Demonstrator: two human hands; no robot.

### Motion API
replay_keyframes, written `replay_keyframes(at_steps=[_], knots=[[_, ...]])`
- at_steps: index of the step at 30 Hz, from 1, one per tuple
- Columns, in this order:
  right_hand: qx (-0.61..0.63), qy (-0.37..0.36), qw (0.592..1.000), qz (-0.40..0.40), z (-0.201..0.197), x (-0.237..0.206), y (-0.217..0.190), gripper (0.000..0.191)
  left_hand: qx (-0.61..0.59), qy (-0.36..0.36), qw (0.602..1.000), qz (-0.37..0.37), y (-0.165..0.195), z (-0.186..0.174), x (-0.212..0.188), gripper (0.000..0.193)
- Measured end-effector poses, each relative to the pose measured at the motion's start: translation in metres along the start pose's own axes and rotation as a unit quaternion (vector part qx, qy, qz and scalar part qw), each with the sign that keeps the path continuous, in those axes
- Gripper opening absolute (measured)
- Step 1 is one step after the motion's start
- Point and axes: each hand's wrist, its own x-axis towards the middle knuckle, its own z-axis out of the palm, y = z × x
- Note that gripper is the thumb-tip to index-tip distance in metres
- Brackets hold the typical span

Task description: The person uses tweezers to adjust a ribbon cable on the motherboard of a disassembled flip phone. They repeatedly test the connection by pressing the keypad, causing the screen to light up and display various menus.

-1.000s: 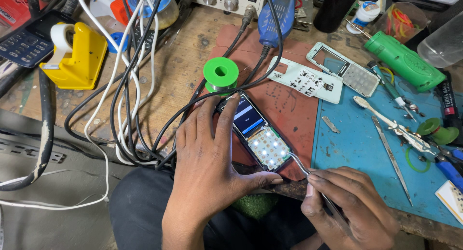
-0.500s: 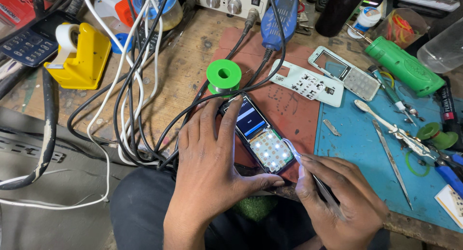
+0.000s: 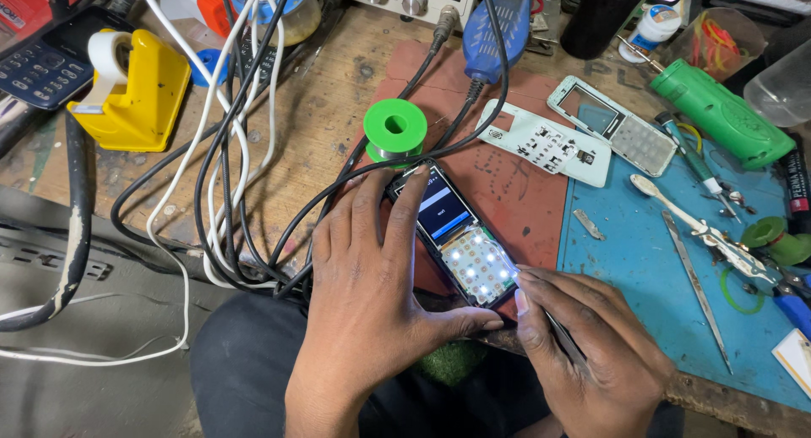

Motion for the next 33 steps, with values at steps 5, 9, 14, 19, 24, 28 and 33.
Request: replay_keyframes(at_steps=[5,9,14,19,24,28,33], knots=[[0.003,-0.009,1.000,-0.008,-0.0015,-0.0001,0.0014,0.021,-0.003,0.006,1.000,0.003,0.0002,0.0001,-0.0002,0.129],[0.002,-0.008,1.000,-0.012,-0.0014,0.0005,0.0015,0.022,0.000,0.004,1.000,0.000,0.0005,0.0005,0.0004,0.131],[-0.011,-0.010,1.000,-0.015,0.0001,-0.0002,0.0025,0.023,0.003,0.005,1.000,0.002,0.0002,-0.0002,0.0006,0.131],[0.018,0.018,1.000,-0.011,-0.0001,-0.0039,0.0034,0.023,-0.007,0.004,1.000,0.004,0.0001,-0.0007,0.0000,0.130],[0.048,0.004,0.999,-0.022,-0.0026,-0.0015,0.0017,0.024,-0.001,0.005,1.000,0.004,0.0007,-0.0001,0.0000,0.130],[0.052,-0.011,0.998,-0.029,0.0028,0.0001,-0.0021,0.026,0.002,0.004,1.000,0.000,0.0009,-0.0003,0.0002,0.129],[0.049,-0.003,0.998,-0.041,0.0069,-0.0013,-0.0008,0.027,-0.001,-0.001,1.000,-0.006,0.0011,-0.0001,0.0000,0.129]])
